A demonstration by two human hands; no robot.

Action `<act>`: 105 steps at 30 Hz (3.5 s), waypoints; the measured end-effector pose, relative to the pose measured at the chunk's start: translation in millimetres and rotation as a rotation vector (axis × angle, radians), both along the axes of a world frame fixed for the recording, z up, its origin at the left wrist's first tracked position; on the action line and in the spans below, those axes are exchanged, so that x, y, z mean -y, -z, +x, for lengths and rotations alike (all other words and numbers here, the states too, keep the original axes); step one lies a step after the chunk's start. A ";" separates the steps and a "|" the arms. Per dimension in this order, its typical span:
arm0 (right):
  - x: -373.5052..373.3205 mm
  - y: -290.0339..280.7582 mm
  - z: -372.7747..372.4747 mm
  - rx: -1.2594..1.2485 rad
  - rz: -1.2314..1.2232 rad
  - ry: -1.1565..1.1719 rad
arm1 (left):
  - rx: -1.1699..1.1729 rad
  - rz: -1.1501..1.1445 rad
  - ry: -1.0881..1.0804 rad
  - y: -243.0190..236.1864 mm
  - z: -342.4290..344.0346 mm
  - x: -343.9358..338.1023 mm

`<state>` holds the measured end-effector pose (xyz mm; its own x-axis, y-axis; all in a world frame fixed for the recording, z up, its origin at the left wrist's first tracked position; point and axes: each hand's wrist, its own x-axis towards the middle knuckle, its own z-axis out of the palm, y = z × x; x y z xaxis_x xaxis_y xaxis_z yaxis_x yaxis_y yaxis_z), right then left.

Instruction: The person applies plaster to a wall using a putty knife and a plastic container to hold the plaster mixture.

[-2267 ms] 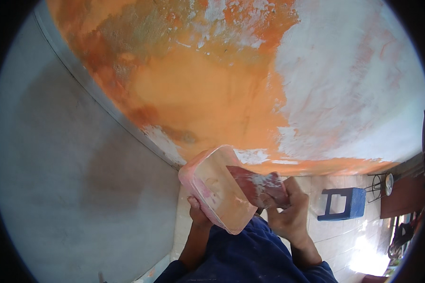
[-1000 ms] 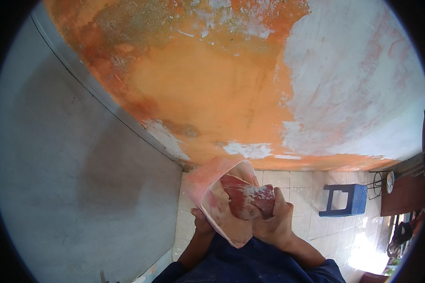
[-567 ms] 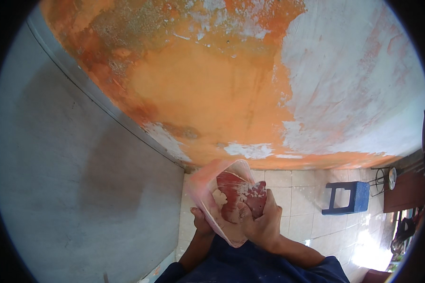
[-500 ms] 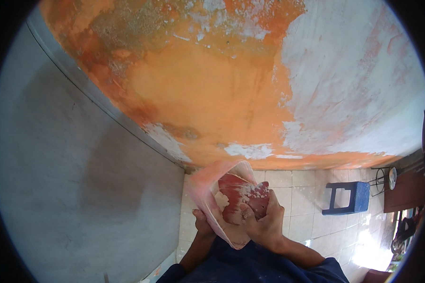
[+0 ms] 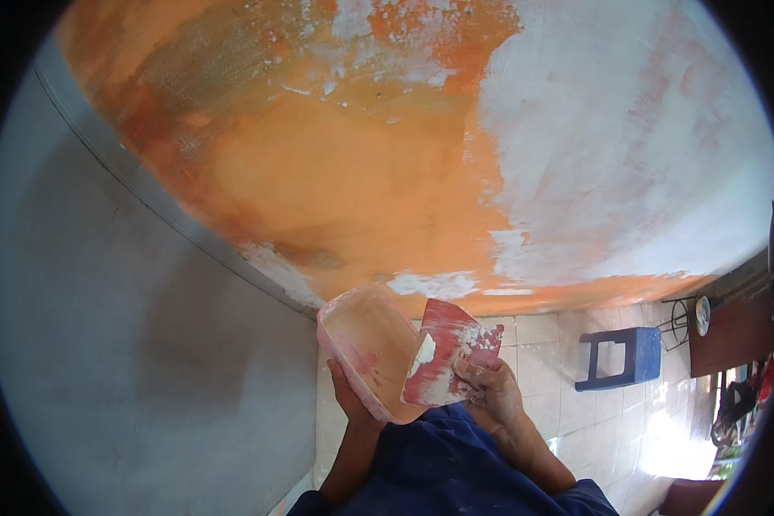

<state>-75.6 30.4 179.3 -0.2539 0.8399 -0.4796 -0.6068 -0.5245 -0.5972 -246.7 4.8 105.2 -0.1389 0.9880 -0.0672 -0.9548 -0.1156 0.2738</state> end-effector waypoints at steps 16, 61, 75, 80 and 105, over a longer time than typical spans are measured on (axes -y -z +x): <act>-45.5 -9.2 13.7 -0.114 0.222 0.167 | -0.049 -0.067 0.067 1.5 19.5 -29.8; -236.1 -61.5 -42.8 -0.178 0.160 0.308 | -0.323 -0.044 0.026 65.0 -7.8 -49.3; -197.0 -142.6 -45.3 -0.170 0.537 0.289 | -0.196 -0.021 0.067 82.4 -13.5 -44.3; -161.4 -89.1 -30.8 -0.215 0.600 0.182 | -0.195 -0.010 0.072 64.7 -7.8 -34.3; -56.5 -27.6 -4.3 0.359 0.518 -0.131 | -0.227 -0.254 0.346 74.8 -25.9 -3.1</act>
<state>-80.0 86.8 206.9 -0.2690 0.9585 -0.0942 -0.2729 -0.1696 -0.9470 -272.6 7.9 30.4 0.1563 0.9350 -0.3185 -0.8382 0.2961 0.4580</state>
